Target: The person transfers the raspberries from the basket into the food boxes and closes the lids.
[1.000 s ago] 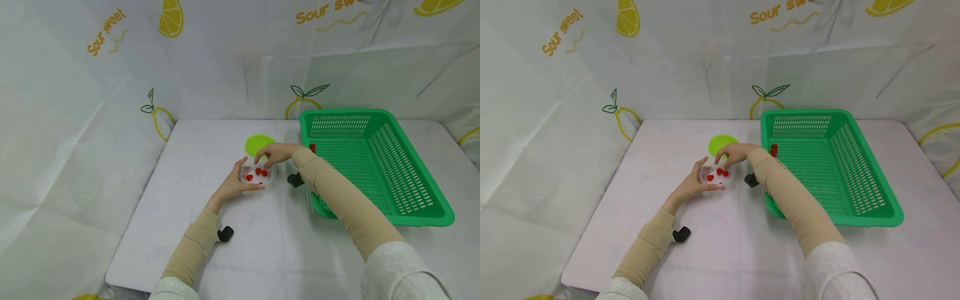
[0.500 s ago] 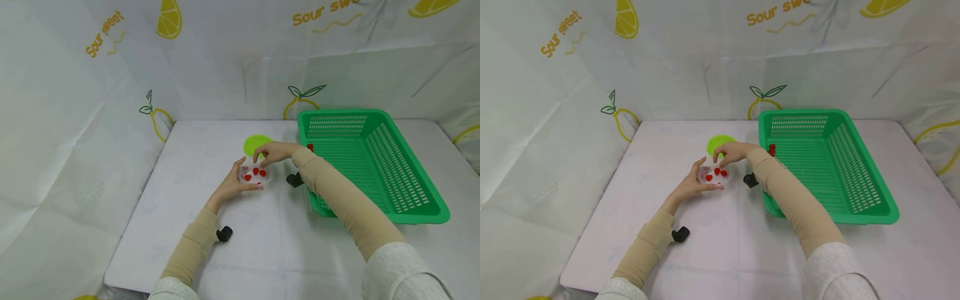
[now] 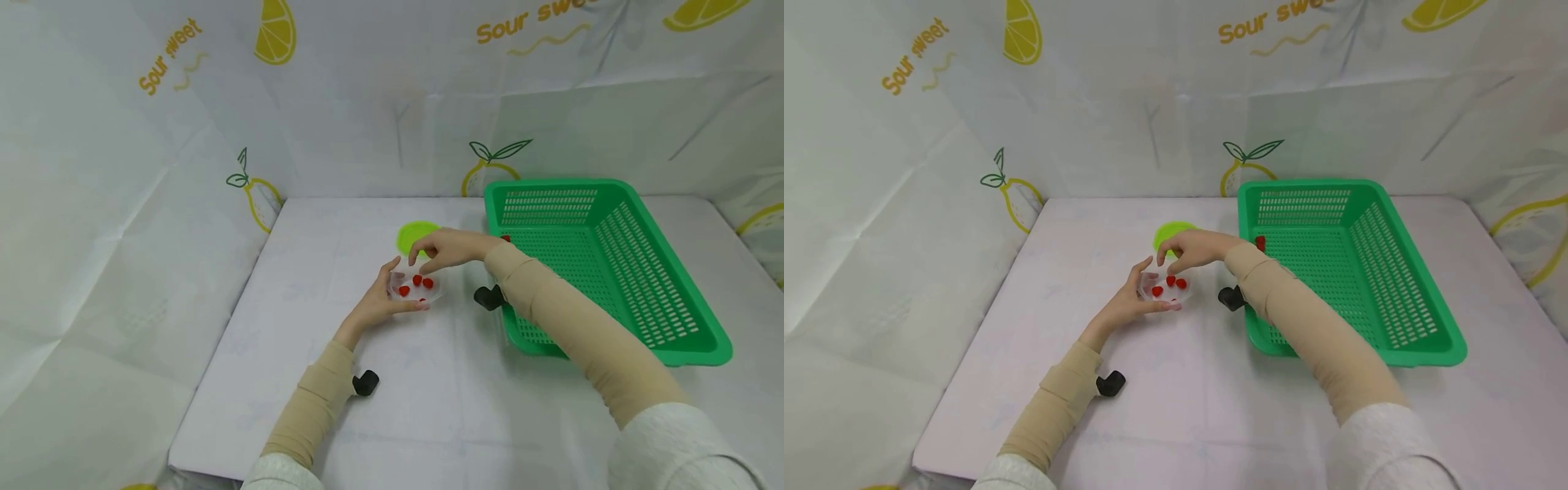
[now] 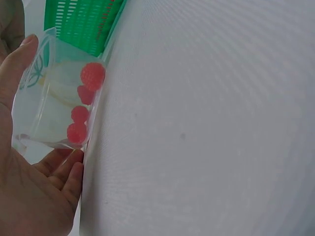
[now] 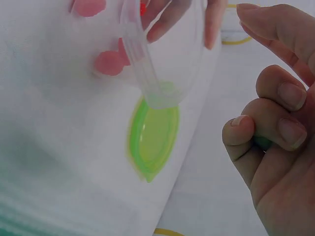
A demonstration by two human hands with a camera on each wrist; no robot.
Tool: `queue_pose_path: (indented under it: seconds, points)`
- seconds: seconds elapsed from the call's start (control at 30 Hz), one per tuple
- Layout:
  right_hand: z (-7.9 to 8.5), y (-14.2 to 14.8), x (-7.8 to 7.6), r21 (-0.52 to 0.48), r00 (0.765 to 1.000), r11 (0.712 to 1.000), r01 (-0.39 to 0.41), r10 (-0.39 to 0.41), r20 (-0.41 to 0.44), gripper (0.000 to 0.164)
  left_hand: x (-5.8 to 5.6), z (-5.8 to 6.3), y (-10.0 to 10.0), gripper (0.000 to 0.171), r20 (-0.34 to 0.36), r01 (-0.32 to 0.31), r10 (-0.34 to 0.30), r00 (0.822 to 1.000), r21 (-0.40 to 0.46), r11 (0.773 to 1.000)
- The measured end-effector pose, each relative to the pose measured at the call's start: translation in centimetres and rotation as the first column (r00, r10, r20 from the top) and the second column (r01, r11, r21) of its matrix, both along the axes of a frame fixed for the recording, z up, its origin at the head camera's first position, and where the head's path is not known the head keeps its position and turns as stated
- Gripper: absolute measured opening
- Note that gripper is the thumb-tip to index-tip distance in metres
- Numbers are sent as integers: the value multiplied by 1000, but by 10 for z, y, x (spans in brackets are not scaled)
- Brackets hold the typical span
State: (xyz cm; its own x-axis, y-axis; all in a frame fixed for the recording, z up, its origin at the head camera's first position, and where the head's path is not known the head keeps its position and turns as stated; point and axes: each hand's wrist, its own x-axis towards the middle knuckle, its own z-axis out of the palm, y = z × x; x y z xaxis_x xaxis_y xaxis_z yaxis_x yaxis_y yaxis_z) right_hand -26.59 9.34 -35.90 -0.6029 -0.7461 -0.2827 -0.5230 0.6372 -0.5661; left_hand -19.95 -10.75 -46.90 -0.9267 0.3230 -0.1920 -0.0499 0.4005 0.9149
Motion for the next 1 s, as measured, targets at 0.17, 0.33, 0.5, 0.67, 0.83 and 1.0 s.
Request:
queue_pose_path:
  seconds: [0.17,0.33,0.5,0.67,0.83,1.0]
  points:
    - [10,8,6,-45,999,999,-1,-1,-41,22,-1,-1,0,108,-2,-1,1,1000,-7,1000]
    - [18,18,9,-99,998,995,5,-10,-54,22,0,-1,0,108,8,-3,3,1000,1,1000]
    - [27,30,13,-139,998,989,54,-60,-35,23,1,0,0,107,6,-13,12,1000,15,1000]
    - [35,49,18,-177,987,972,153,-158,-15,24,2,-1,2,106,7,-16,16,1000,10,1000]
    - [37,70,23,-265,967,931,253,-249,47,24,3,1,3,105,7,-30,30,1000,-3,1000]
    - [33,88,28,-323,945,888,326,-304,117,25,3,2,1,105,-3,-30,30,1000,-10,1000]
